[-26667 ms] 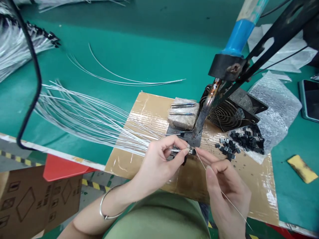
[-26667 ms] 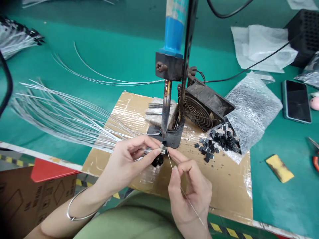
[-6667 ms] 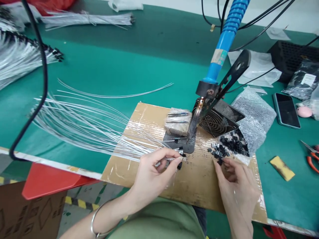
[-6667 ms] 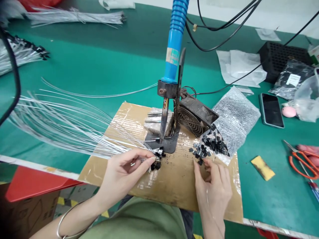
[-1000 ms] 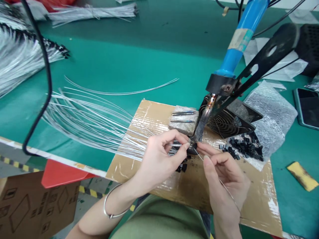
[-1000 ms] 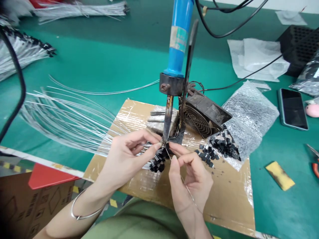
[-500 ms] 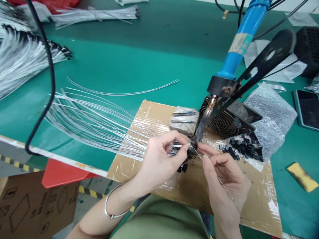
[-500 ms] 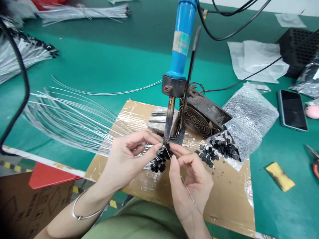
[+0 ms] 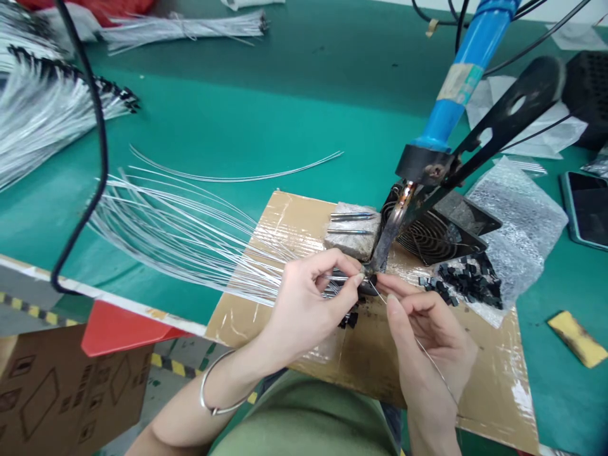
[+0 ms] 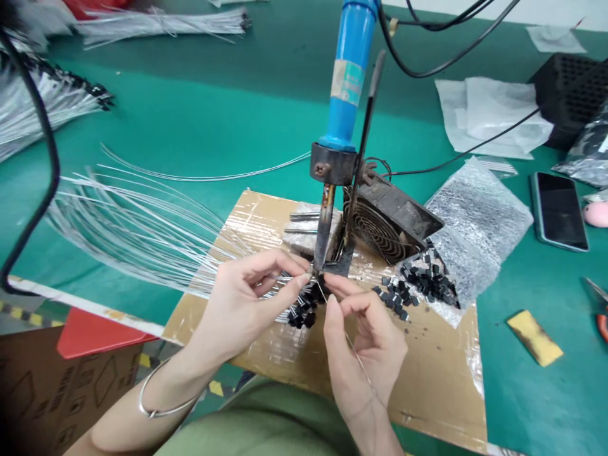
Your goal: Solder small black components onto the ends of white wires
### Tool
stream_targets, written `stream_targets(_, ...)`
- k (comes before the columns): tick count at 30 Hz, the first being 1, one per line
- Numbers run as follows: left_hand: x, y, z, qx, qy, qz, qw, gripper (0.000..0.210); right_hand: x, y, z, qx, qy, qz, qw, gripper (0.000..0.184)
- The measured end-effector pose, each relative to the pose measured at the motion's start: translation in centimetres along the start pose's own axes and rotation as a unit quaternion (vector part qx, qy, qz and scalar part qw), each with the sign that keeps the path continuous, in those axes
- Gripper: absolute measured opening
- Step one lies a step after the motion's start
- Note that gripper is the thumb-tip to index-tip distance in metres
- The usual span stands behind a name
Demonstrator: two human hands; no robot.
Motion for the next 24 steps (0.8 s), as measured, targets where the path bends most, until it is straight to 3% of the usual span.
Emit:
stream_targets(16, 0.01, -0.03, 0.5, -0.02, 0.018, 0.006, 1.0, 0.013, 0.06, 0.12, -0.48, 0.015, -0.019, 0.004, 1.0, 0.02)
stream_targets(24, -0.04, 0.05, -0.41, -0.024, -0.012, -0.001, 1.0, 0.011, 0.38, 0.06, -0.31, 0.026, -0.025, 0.003, 0.999, 0.019)
Point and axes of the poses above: each hand's wrist, its own x-axis away from the middle knuckle, its own y-axis out of the palm, z = x × y, the point moved 9 cm from there along -x, towards the middle knuckle, and after that the axes turned 2 degrees about -y, right-handed, at the moved point
